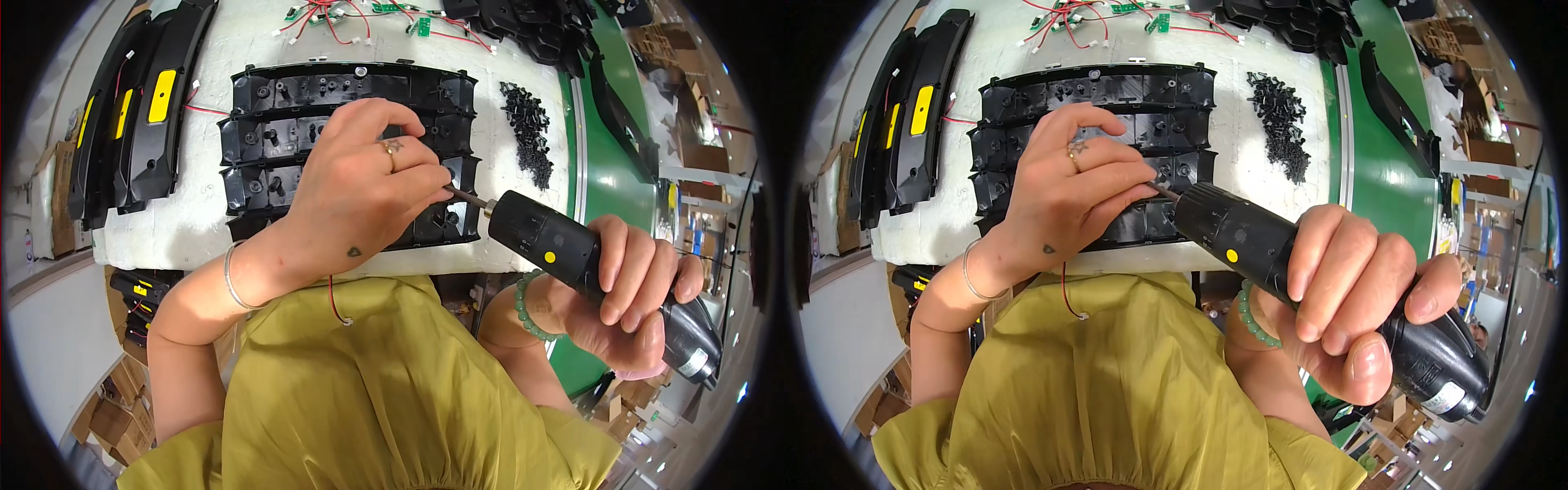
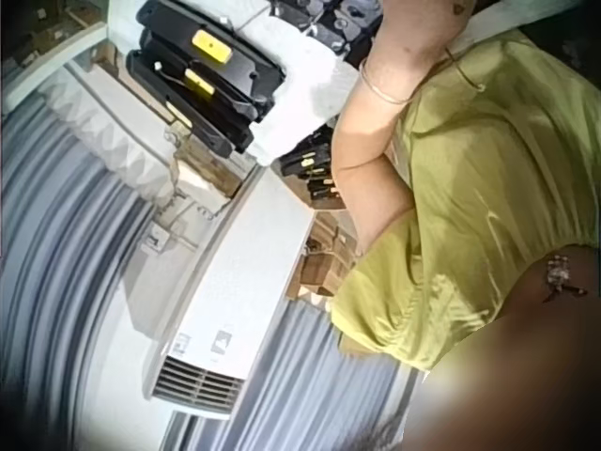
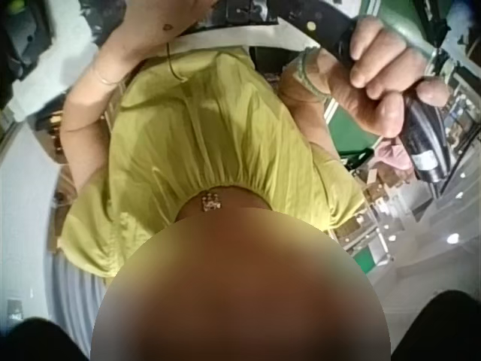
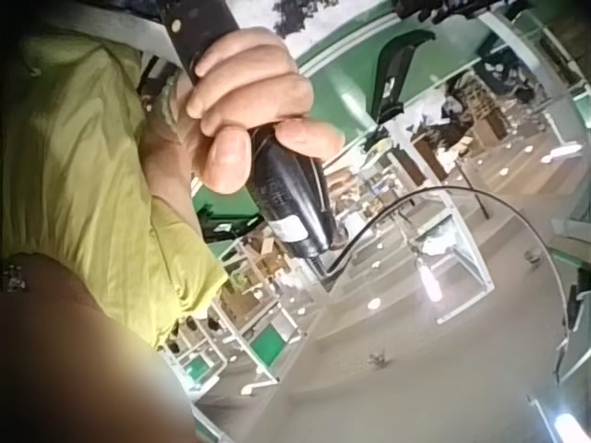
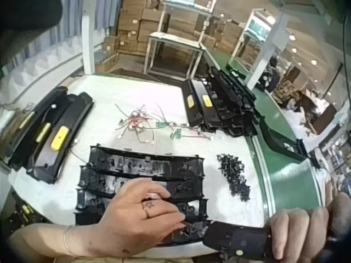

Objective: Screw green circuit boards into black plastic housings using an electric screwdriver.

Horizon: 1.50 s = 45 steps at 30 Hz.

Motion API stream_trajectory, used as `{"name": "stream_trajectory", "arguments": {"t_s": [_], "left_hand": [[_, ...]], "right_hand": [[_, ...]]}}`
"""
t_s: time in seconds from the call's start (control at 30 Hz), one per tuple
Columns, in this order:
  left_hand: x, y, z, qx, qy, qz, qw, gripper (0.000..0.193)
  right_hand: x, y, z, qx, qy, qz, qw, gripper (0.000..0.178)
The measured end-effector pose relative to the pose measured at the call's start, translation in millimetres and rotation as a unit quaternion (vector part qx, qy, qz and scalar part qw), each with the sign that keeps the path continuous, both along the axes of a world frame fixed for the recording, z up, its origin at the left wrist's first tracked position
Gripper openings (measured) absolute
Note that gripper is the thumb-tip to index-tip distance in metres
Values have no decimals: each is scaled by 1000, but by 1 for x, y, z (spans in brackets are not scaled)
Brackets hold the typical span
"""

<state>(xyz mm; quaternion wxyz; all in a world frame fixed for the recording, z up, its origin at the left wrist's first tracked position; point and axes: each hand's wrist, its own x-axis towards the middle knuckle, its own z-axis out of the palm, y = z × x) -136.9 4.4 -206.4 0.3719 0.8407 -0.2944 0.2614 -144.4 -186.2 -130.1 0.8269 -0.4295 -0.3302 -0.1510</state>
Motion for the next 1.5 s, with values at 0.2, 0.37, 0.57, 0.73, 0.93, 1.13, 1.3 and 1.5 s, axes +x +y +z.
{"name": "stream_trajectory", "arguments": {"t_s": [0.2,0.37,0.57,0.73,0.93,1.13,1.3,1.5], "left_hand": [[-9,10,0,-7,15,8,1000,18],[-16,16,-13,-92,31,-67,993,19],[-41,42,-5,-57,160,19,985,39],[-67,73,-18,28,210,64,975,43],[-74,67,-34,41,193,91,976,23],[-74,64,-40,44,178,87,979,12],[-77,64,-44,45,171,84,981,14],[-76,65,-45,41,173,78,981,14]], "right_hand": [[-2,9,2,19,-9,25,999,25],[-6,21,2,22,-18,47,999,24],[-7,38,-18,-89,-44,100,990,28],[-16,54,-28,-183,-10,176,967,29],[-17,66,-32,-222,-26,205,953,29],[-18,71,-29,-252,-19,205,946,29],[-21,75,-27,-275,-20,212,938,27],[-16,81,-21,-313,-15,241,918,30]]}}
